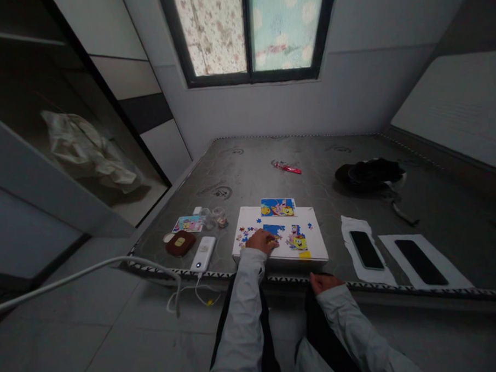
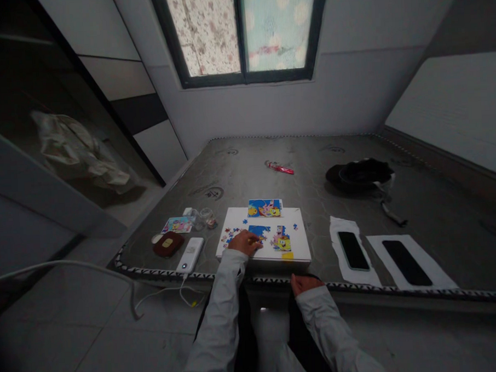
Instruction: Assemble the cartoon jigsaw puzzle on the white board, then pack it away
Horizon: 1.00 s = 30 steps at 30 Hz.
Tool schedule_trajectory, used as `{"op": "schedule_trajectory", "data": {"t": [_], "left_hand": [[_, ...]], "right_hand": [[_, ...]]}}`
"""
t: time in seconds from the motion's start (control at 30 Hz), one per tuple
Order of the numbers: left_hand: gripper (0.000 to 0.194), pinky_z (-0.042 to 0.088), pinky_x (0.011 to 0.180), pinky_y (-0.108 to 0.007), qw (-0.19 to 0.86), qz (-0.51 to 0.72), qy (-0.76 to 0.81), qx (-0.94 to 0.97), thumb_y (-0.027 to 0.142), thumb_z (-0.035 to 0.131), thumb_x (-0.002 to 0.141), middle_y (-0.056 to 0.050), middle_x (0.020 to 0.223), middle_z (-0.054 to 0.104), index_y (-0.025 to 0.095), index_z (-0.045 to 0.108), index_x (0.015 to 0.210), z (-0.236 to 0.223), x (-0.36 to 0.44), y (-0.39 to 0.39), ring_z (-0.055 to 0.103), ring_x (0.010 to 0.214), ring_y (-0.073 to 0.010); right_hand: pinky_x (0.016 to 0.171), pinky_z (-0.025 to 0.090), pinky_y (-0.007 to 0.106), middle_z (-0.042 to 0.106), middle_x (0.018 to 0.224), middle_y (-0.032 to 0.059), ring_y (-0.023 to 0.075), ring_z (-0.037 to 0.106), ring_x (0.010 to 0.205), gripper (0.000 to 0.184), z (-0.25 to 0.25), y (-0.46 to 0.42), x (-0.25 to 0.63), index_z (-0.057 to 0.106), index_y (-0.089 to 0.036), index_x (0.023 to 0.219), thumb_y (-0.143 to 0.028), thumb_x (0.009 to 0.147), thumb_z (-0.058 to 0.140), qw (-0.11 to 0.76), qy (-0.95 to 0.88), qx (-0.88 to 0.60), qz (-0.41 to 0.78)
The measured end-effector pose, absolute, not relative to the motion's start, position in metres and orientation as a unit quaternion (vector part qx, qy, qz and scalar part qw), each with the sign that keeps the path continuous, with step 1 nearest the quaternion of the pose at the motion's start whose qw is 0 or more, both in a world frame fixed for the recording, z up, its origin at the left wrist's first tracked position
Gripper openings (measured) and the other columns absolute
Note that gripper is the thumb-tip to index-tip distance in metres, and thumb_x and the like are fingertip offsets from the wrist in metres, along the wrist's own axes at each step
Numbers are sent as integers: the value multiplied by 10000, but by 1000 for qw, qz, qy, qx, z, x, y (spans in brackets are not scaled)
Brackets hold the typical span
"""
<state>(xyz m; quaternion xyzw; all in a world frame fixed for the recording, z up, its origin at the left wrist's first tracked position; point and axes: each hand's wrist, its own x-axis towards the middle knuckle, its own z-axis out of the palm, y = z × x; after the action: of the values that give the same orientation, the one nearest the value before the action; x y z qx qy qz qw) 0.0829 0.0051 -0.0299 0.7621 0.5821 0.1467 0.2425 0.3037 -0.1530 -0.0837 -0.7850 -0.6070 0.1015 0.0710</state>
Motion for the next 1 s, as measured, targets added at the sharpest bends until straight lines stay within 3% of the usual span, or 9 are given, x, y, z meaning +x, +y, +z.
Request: {"op": "schedule_trajectory", "data": {"t": [0.17, 0.37, 0.5, 0.63, 1.0], "left_hand": [[229, 480, 843, -266, 248, 165, 577, 761, 400, 769, 703, -18, 1050, 675, 263, 732, 883, -29, 85, 4, 631, 964, -178], [170, 496, 754, -223, 312, 240, 588, 706, 353, 768, 707, 26, 817, 728, 234, 697, 806, -27, 78, 5, 669, 817, -131], [170, 502, 786, -220, 293, 337, 649, 616, 359, 744, 726, 23, 836, 739, 219, 682, 799, -28, 53, 11, 680, 819, -113], [227, 498, 760, -236, 281, 331, 728, 531, 426, 704, 746, 4, 850, 746, 230, 704, 862, -28, 29, 12, 685, 831, -135], [181, 476, 708, -254, 218, 326, 768, 506, 375, 698, 738, -8, 826, 762, 248, 756, 854, -33, 38, 11, 689, 803, -175]], "right_hand": [[530, 209, 281, 650, 594, 38, 144, 523, 546, 521, -92, -152, 306, 687, -223, 592, -452, 935, 369, 70, -613, -782, 91], [531, 223, 273, 677, 621, 36, 146, 557, 571, 509, -95, -152, 307, 707, -233, 612, -451, 940, 383, 72, -611, -784, 85], [532, 227, 276, 693, 646, 39, 155, 580, 592, 518, -94, -151, 306, 702, -229, 612, -450, 945, 372, 59, -610, -784, 92], [536, 236, 276, 701, 662, 43, 162, 588, 604, 510, -92, -152, 305, 712, -231, 629, -444, 945, 372, 65, -608, -785, 98], [533, 231, 276, 685, 644, 36, 148, 557, 588, 523, -87, -152, 303, 704, -226, 613, -454, 937, 362, 61, -612, -784, 89]]}}
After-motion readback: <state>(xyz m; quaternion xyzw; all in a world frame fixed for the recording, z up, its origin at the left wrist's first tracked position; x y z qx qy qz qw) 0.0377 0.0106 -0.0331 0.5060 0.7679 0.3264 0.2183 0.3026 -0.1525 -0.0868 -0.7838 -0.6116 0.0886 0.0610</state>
